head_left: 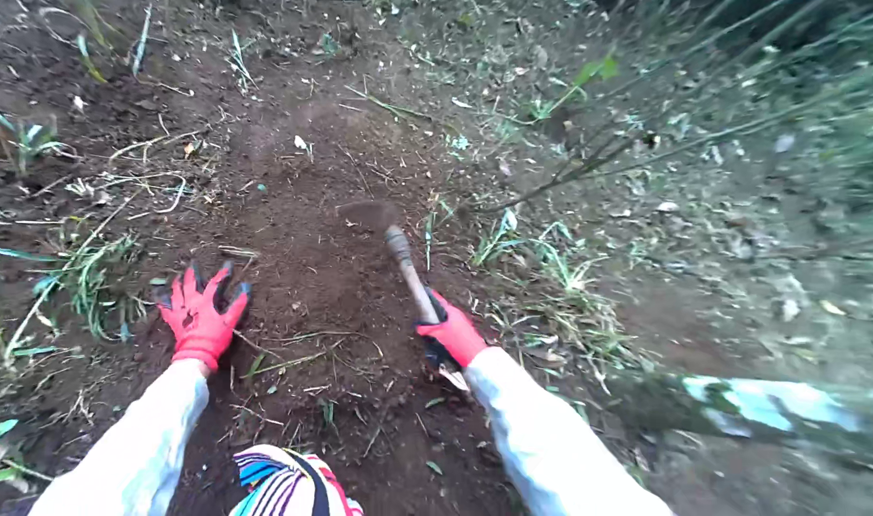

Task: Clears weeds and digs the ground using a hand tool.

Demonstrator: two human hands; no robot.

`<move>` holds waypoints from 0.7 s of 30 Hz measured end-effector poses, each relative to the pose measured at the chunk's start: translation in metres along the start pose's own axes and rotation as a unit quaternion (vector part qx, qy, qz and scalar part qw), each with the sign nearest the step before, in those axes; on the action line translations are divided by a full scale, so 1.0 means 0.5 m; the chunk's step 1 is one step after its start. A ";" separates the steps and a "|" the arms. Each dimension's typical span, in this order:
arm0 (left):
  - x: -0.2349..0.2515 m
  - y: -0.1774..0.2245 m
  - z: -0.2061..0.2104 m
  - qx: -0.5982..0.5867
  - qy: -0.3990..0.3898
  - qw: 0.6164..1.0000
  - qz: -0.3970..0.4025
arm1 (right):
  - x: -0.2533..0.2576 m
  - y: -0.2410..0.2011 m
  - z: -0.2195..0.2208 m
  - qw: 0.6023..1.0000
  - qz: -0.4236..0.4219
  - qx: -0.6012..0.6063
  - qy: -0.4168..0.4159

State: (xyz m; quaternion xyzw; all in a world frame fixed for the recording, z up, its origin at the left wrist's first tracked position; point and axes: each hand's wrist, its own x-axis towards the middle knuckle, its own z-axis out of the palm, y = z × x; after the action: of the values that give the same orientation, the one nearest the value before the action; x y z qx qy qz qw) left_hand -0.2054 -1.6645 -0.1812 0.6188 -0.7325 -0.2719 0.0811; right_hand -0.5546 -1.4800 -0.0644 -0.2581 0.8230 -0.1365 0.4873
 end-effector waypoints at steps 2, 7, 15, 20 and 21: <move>-0.060 0.023 0.013 -0.006 -0.006 1.000 0.028 | -0.007 0.042 0.095 0.999 0.015 0.028 -0.040; -0.219 0.159 0.103 -0.164 0.019 0.984 -0.062 | -0.148 0.094 0.090 0.982 -0.002 -0.186 0.035; -0.211 0.096 -0.094 -0.230 0.173 0.914 0.285 | -0.219 -0.016 0.110 0.868 -0.408 -0.245 0.145; -0.233 0.019 -0.077 0.014 -0.050 0.904 0.424 | -0.215 -0.136 0.251 0.875 -0.198 -0.368 -0.243; -0.257 0.022 -0.038 0.015 -0.126 0.899 0.419 | -0.206 -0.119 0.261 0.876 -0.145 -0.368 -0.275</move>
State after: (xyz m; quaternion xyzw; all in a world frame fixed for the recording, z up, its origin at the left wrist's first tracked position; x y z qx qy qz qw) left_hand -0.1779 -1.5471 -0.1321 0.2165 -0.9322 -0.2773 0.0850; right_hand -0.3833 -1.4684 -0.0245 -0.5627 0.5995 0.1839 0.5386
